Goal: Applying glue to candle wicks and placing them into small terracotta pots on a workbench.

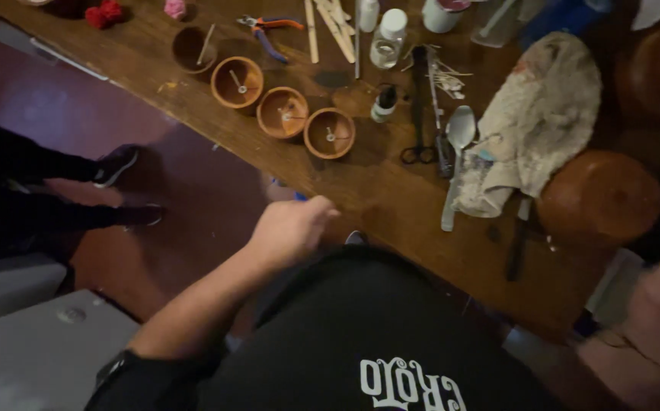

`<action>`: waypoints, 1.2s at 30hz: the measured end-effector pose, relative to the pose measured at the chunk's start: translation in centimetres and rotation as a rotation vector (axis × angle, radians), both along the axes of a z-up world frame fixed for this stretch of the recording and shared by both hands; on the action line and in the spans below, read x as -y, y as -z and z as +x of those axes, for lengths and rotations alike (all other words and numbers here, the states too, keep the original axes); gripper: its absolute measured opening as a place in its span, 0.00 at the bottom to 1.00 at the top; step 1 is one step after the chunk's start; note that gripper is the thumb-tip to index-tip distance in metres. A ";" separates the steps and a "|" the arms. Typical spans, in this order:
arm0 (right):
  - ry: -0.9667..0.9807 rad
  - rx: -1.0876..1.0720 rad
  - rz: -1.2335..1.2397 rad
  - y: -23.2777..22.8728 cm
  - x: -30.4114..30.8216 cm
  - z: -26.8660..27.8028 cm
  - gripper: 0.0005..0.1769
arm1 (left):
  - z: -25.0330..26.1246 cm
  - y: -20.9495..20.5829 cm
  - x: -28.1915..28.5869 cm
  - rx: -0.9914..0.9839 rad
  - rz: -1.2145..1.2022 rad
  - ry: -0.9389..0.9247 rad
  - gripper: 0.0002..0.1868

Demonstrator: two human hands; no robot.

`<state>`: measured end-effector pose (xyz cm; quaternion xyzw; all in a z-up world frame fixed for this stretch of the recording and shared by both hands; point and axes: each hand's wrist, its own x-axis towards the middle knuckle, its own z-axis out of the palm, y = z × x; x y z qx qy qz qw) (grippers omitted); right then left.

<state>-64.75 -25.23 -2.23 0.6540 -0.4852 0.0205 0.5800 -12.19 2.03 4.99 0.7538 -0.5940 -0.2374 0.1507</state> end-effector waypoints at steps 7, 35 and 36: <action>0.647 -1.703 -0.904 1.0 -0.2 1.0 0.14 | 5.6 -1.2 -6.1 0.096 -0.171 -0.330 0.32; 1.016 -3.207 -2.923 -9.7 -10.2 44.5 0.30 | 24.0 -3.6 2.1 -1.590 -0.474 -0.500 0.05; 0.991 -3.244 -2.915 -9.4 -9.9 45.0 0.30 | 23.7 -3.1 1.4 -1.605 -0.463 -0.483 0.05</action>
